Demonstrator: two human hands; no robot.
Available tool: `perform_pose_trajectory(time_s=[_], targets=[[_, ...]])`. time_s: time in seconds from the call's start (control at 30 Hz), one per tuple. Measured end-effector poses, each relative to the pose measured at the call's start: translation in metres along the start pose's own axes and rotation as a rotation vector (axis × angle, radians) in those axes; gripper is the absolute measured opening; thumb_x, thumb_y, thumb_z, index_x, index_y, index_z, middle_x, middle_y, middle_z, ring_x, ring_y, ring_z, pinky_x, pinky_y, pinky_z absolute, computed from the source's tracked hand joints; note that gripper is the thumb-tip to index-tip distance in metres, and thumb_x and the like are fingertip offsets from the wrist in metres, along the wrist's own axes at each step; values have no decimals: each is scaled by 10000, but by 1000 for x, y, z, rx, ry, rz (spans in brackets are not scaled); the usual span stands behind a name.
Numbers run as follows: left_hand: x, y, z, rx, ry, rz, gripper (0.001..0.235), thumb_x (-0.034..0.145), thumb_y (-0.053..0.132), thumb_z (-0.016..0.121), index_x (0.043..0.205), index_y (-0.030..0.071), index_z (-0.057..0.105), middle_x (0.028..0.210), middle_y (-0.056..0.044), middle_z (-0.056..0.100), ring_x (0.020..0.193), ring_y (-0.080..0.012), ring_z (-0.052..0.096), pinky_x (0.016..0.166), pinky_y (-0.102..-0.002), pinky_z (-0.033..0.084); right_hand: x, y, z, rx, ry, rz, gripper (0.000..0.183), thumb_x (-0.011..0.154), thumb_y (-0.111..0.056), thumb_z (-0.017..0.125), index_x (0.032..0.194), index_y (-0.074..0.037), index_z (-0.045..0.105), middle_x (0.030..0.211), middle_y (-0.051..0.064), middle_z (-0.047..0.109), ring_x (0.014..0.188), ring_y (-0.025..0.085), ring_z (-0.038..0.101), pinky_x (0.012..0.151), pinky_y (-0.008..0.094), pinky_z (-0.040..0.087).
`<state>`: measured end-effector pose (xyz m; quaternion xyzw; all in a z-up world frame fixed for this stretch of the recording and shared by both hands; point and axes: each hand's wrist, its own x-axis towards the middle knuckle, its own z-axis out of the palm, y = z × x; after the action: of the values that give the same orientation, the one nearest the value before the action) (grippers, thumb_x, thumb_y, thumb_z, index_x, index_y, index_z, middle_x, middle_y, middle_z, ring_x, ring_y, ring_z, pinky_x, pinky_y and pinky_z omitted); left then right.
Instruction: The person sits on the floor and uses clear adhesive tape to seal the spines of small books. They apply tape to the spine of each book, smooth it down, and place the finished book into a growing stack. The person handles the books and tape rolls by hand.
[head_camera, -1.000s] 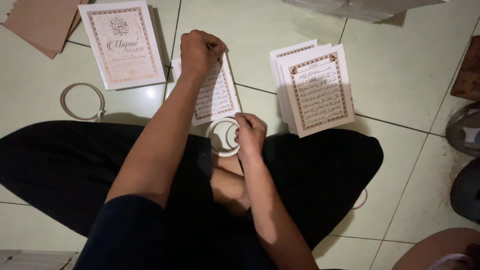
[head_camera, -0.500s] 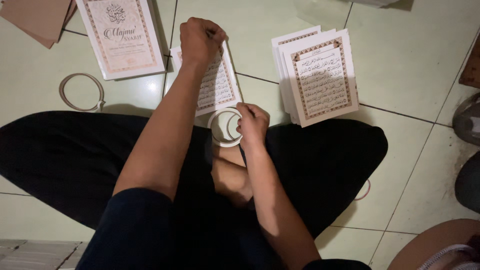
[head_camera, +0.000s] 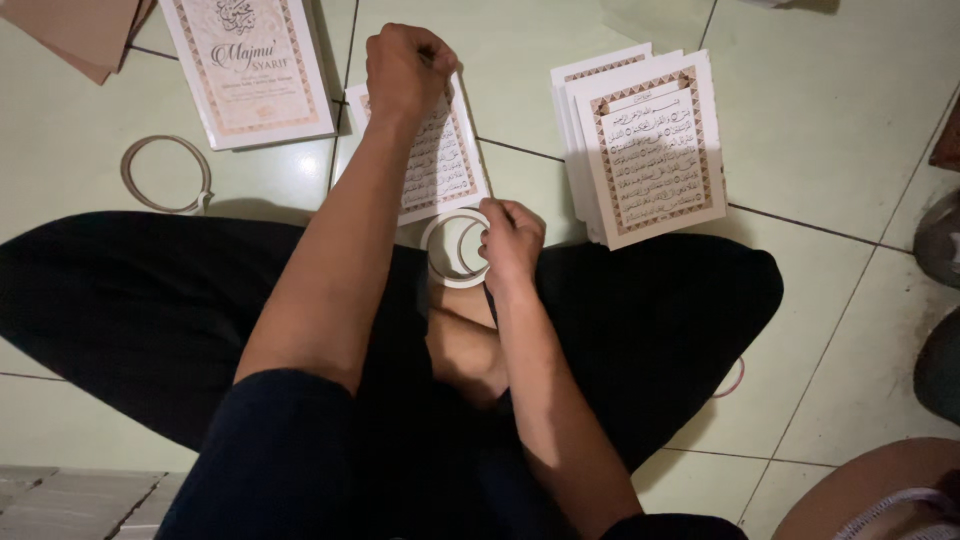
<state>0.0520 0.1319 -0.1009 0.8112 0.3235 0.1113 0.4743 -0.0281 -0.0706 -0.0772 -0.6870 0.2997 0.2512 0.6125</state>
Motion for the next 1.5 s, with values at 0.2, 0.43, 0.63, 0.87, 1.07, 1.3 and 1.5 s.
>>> perform_pose_trajectory(time_s=[0.2,0.43,0.63,0.87,1.07,1.3,1.5], targets=[[-1,-1,2,-5,8,0,132,783,59,722,719,149,794,659,30,744,637,-102,681,639,-323,572,7,11,-1,25,-13,-26,55,800,-94,687,746,-90,694,562,-2,427,488,87,368,377,233,232],[-7,5,-2,-57,-2,-9,225,758,-2,599,694,153,749,673,34,745,615,-90,673,612,-303,549,7,11,-1,-3,-8,-47,63,821,-105,704,773,-65,716,574,11,450,498,102,383,380,245,247],[8,-24,11,142,44,116,294,758,193,871,1033,123,791,1010,-67,766,988,-349,658,824,-488,510,14,18,0,5,21,-92,142,802,-116,737,697,-55,664,492,30,408,400,103,343,332,261,252],[1,-32,25,307,123,483,281,595,-87,530,666,143,676,647,3,656,599,-236,580,533,-373,429,16,28,-4,-162,53,-355,123,828,-143,746,808,-30,789,586,12,597,461,105,491,393,295,399],[-25,-35,24,731,198,776,382,660,-46,658,1041,-12,666,1079,-128,648,948,-353,549,692,-462,444,20,22,-10,-261,12,-375,157,827,-161,747,901,-41,818,687,40,746,460,153,619,429,275,515],[-88,15,-4,840,-259,604,767,956,423,597,1575,9,413,1626,-268,355,1489,-486,272,1200,-628,228,29,27,-13,-409,35,-466,128,767,-195,736,806,-99,813,614,1,739,480,134,699,520,220,523],[-91,-10,1,751,-517,543,901,960,569,620,1618,59,276,1710,-188,139,1568,-400,107,1242,-544,145,39,34,-17,-562,106,-728,107,726,-240,737,747,-162,806,668,9,772,660,139,747,722,285,544]])
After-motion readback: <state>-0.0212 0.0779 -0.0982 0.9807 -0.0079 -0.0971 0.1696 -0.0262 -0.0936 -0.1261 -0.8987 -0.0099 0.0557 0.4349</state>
